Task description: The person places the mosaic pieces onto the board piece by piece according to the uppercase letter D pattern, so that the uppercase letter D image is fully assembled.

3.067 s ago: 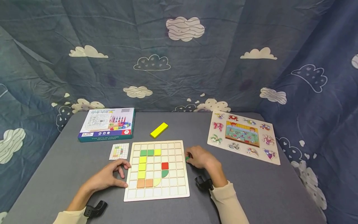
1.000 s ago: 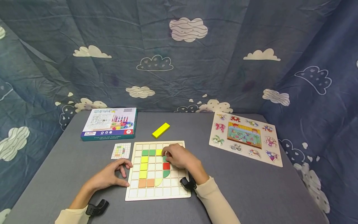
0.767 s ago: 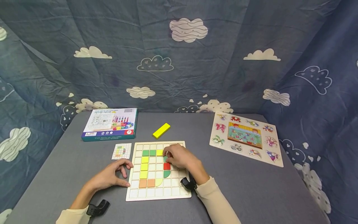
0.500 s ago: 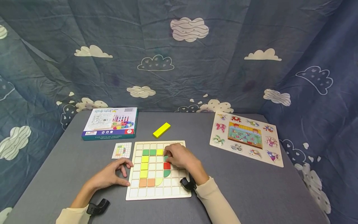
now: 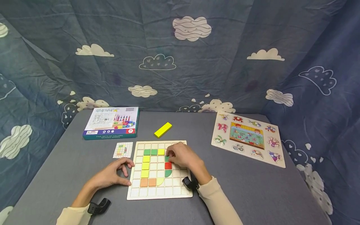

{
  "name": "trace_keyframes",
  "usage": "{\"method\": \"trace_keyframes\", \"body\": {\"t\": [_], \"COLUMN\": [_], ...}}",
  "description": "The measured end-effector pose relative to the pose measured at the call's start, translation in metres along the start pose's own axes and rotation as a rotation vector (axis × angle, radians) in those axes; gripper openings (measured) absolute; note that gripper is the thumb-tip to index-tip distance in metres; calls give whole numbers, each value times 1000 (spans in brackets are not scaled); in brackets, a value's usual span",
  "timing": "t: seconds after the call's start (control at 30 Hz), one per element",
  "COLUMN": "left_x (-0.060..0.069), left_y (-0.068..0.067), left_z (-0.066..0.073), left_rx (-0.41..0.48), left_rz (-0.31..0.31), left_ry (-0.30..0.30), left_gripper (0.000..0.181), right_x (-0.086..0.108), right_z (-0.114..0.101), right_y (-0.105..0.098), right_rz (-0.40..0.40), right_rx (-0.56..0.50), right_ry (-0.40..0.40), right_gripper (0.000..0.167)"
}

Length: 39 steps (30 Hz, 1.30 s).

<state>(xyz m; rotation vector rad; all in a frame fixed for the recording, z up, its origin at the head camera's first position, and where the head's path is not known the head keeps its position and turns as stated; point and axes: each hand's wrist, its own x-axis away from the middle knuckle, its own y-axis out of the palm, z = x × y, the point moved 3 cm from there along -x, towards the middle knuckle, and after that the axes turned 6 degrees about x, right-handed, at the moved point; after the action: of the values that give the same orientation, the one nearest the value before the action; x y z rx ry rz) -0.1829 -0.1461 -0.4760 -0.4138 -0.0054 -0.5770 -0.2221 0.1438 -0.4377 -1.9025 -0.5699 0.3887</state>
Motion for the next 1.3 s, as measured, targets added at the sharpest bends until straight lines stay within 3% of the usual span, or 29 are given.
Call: {"method": "trace_keyframes", "body": {"t": [1.3], "left_x": [-3], "left_y": [2], "left_z": [3], "left_rx": [5], "left_rz": [-20], "left_ry": [23], "left_gripper": [61], "right_x": [9], "right_z": [5], "right_y": [-3], "right_rz": [-52], "right_rx": [67], "right_ry": [57], "right_gripper": [17]}}
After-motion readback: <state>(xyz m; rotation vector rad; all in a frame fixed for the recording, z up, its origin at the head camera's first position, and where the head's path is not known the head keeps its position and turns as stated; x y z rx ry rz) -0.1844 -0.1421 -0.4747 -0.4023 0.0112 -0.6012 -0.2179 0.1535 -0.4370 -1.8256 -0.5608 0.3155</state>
